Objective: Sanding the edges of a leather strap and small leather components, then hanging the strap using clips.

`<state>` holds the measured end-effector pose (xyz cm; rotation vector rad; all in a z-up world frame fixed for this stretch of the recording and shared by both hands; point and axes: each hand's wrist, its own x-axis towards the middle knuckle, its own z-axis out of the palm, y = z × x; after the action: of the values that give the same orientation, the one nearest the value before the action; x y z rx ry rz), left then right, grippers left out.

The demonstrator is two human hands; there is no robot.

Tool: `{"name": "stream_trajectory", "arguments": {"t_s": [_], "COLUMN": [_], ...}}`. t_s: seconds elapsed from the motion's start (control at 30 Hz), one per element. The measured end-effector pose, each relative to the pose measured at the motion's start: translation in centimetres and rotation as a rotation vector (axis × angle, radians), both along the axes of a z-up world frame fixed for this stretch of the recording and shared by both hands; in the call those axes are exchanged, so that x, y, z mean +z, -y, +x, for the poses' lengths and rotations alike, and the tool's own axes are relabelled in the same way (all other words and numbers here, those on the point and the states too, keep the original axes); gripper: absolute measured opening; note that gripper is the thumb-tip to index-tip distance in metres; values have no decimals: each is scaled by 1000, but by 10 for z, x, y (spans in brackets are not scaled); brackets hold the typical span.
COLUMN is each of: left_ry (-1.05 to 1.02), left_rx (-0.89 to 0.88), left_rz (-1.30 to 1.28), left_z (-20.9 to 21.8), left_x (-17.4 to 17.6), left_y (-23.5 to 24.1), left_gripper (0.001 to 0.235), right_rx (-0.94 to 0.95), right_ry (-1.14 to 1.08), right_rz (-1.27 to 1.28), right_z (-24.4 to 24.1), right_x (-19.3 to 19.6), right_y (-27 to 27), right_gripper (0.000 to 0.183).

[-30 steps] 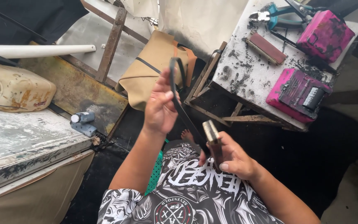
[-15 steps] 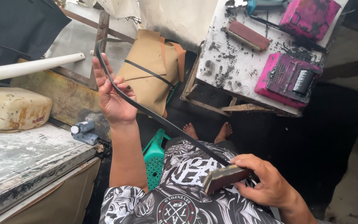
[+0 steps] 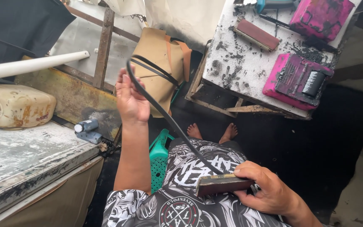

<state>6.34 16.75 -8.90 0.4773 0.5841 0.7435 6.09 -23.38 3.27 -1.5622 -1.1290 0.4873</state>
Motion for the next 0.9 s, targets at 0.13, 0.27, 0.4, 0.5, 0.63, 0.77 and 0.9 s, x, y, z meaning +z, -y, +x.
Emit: {"name": "stream_trajectory", "arguments": {"t_s": [0.13,0.27,0.4,0.5,0.63,0.77,0.9], "left_ry": [-185,-225,-113,-86,-61,-69,4], "left_rx": [-173,-628,-877,-745,-617,-655,-766], "left_rz": [123,416,402,364,286,193,44], "left_z": [-16,-48,-68,-68,-69,-70,-65], "left_x": [17,45,80,67,59,43,50], "left_y": [48,92,123,132,144,150,147], "left_gripper": [46,74,72,57,27,42,64], "right_rx": [-23,-101,-118,-51,-41,-27,-112], "right_ry": [59,182,351,395,438,367,167], "right_rz": [17,74,99,108,119,147,163], "right_z": [3,8,10,9,7,5,16], "right_x": [-3,-9,-12,-12,-8,-8,2], "right_y": [-13,-23,-30,-36,-47,-53,-47], "right_gripper": [59,60,57,56,49,57,57]}}
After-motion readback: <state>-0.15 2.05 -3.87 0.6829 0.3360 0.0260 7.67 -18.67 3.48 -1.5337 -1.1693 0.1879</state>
